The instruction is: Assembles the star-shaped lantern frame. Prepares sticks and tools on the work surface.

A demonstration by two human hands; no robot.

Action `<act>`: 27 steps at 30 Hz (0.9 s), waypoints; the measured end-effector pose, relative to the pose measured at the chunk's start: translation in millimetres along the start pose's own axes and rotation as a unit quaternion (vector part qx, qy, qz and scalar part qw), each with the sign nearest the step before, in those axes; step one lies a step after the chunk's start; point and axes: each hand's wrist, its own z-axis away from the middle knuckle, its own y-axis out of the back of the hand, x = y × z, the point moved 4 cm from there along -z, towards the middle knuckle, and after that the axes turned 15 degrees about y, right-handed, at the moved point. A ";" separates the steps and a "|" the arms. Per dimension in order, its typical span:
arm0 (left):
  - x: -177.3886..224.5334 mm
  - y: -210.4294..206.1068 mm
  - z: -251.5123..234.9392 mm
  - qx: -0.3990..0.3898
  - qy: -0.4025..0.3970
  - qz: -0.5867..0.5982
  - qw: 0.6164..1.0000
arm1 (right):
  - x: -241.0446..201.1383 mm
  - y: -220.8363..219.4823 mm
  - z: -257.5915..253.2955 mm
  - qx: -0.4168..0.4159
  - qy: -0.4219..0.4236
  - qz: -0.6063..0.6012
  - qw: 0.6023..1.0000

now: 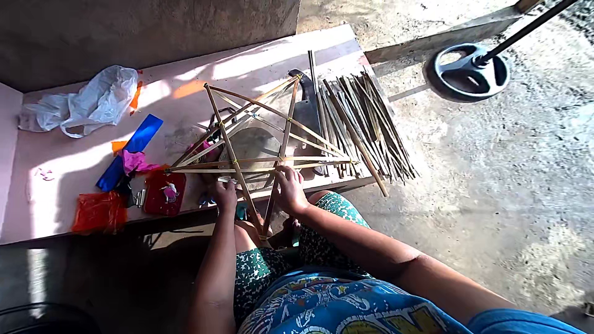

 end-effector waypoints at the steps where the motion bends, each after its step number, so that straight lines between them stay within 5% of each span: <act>1: -2.0 -0.1 -2.2 -0.003 0.000 0.003 1.000 | -2.1 -2.4 -1.2 -0.005 0.028 0.015 0.999; 5: -6.1 0.1 -4.4 -0.022 0.015 -0.001 1.000 | -15.1 -13.1 -7.7 -0.079 0.141 0.028 0.986; 9: -4.1 2.1 -6.9 -0.013 0.018 -0.041 0.999 | -24.7 -24.9 -17.2 -0.127 0.157 0.012 0.979; 13: 11.4 10.8 3.9 -0.039 0.046 0.128 0.990 | -31.5 -26.2 -23.7 -0.162 0.151 0.002 0.975; 16: 28.1 13.1 20.9 -0.093 0.138 0.242 0.956 | -29.3 -18.7 -26.2 -0.137 0.196 -0.014 0.971; 19: 39.1 4.9 32.1 -0.132 0.184 0.275 0.935 | -9.6 12.8 -45.5 -0.009 0.255 0.037 0.966; 23: 48.7 -4.1 41.3 -0.150 0.200 0.287 0.925 | 71.1 87.7 -90.5 0.061 0.014 0.111 0.992; 25: 52.3 -6.3 43.1 -0.140 0.208 0.287 0.925 | 120.8 112.2 -98.2 0.023 -0.159 0.075 0.984; 27: 57.5 -8.5 43.9 -0.122 0.216 0.292 0.924 | 158.8 117.6 -97.3 -0.016 -0.245 -0.020 0.969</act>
